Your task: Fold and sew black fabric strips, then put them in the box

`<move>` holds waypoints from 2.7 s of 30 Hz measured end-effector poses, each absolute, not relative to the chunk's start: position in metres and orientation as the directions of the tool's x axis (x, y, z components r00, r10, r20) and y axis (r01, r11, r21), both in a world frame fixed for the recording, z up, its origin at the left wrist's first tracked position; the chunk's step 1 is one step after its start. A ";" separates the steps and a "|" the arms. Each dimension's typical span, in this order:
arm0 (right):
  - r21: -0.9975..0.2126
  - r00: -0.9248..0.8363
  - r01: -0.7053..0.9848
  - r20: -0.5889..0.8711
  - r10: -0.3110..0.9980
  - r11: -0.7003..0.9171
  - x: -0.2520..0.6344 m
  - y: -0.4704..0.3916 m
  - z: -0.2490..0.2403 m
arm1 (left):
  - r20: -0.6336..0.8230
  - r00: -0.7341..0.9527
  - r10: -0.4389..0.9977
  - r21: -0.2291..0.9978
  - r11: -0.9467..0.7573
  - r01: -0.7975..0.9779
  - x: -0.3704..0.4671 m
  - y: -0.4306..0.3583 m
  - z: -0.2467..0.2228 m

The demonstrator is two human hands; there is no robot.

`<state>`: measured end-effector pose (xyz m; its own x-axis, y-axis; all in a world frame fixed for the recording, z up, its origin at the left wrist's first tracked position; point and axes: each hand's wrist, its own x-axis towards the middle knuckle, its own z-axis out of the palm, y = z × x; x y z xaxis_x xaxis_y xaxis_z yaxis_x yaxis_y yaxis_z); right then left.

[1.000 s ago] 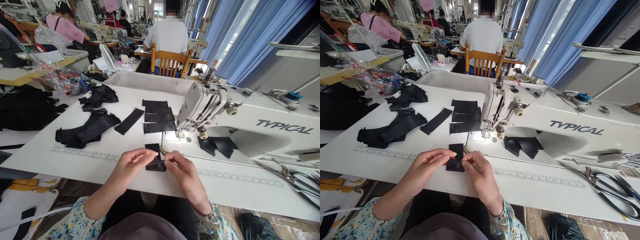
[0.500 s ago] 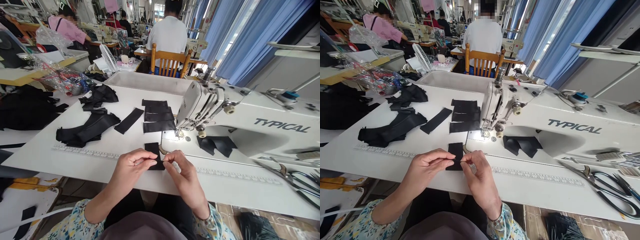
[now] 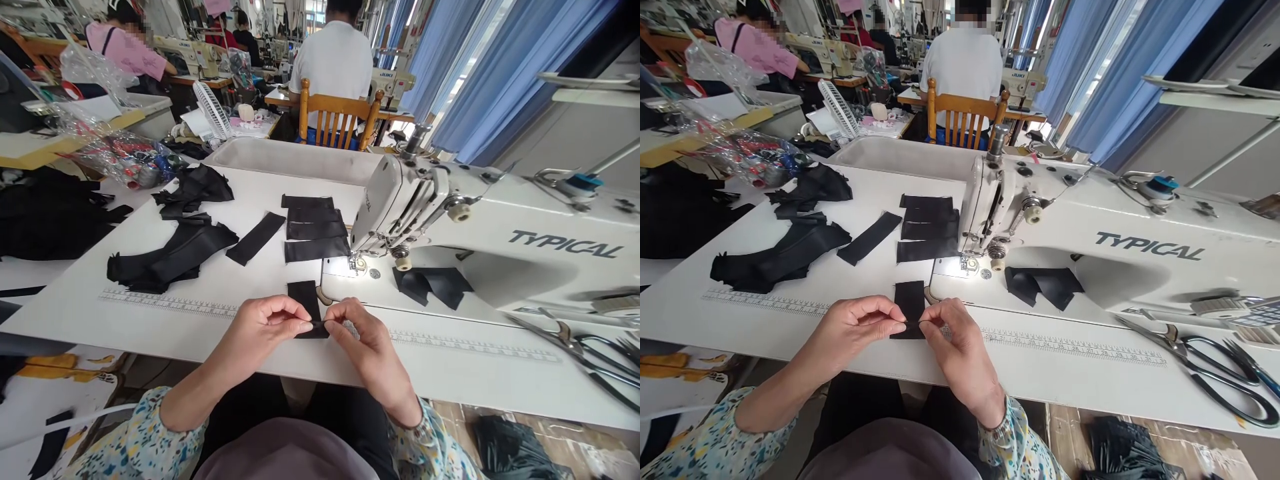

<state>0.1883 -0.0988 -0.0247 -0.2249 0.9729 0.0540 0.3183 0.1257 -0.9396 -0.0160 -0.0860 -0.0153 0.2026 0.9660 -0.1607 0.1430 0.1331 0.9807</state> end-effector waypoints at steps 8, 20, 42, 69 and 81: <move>-0.965 -0.242 0.260 -0.023 0.970 0.042 0.188 -0.092 -0.023 | -0.217 0.284 0.934 0.969 0.241 -0.053 -0.019 -0.077 -0.023; -0.984 -0.294 0.167 -0.107 0.950 -0.059 0.187 -0.087 -0.023 | -0.220 0.273 0.937 0.949 0.270 -0.161 -0.018 -0.073 -0.031; -0.975 -0.271 0.224 -0.053 0.961 0.009 0.186 -0.089 -0.023 | 0.068 0.194 0.979 0.988 -0.093 0.123 -0.014 -0.086 -0.026; -0.981 -0.298 0.176 -0.133 0.945 -0.082 0.189 -0.082 -0.024 | -0.269 0.281 0.921 0.940 0.315 -0.131 -0.022 -0.073 -0.027; -0.982 -0.342 0.130 -0.171 0.924 -0.134 0.192 -0.078 -0.021 | -0.314 0.275 0.909 0.942 0.334 -0.028 -0.025 -0.074 -0.020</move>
<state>0.1924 -0.0777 -0.0208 -0.3423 0.9239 -0.1710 0.1299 -0.1338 -0.9825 -0.0248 -0.0736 -0.0200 0.2752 0.9087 -0.3139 -0.0279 0.3339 0.9422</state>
